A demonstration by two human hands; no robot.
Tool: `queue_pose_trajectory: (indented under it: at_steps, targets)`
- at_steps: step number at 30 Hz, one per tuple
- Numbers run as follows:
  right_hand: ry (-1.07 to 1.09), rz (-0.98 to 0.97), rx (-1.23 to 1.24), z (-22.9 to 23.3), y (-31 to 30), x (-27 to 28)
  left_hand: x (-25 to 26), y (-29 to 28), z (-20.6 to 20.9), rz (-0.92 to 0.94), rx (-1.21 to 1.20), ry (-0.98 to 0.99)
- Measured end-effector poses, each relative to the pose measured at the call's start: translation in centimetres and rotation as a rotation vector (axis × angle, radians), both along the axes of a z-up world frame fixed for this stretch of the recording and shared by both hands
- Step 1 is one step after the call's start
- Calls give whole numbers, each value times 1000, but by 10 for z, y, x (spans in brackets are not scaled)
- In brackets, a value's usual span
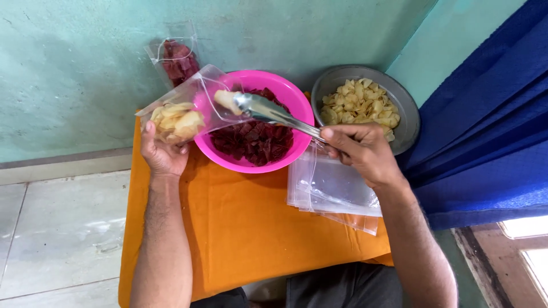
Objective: Packing different types of chips into plastic bags using tongs for manual snack packaging.
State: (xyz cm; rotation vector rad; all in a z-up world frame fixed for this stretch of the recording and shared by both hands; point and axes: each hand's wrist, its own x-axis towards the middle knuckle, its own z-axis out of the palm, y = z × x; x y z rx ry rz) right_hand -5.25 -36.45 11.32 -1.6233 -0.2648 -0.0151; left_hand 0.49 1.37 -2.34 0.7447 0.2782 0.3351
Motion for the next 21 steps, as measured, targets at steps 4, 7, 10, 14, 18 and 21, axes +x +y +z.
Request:
queue_pose_trajectory:
  at_steps: [4, 7, 10, 14, 18, 21]
  targets:
    - [-61, 46, -106, 4, 19, 4, -3, 0, -4, -49, 78, -142]
    - [-73, 73, -177, 4, 34, 6, 5, 3, -19, -101, 150, -243]
    - [-127, 127, -258, 9, 52, 7, 4, -3, -17, -98, 165, -310]
    - [-177, 125, -410, 21, 72, 3, 2, -4, -14, -130, 157, -343]
    - [-206, 108, -521, 27, 80, 5, -1, -5, -8, -152, 179, -331]
    - [-157, 116, -546, 32, 79, 3, 2, -3, -11, -152, 162, -331]
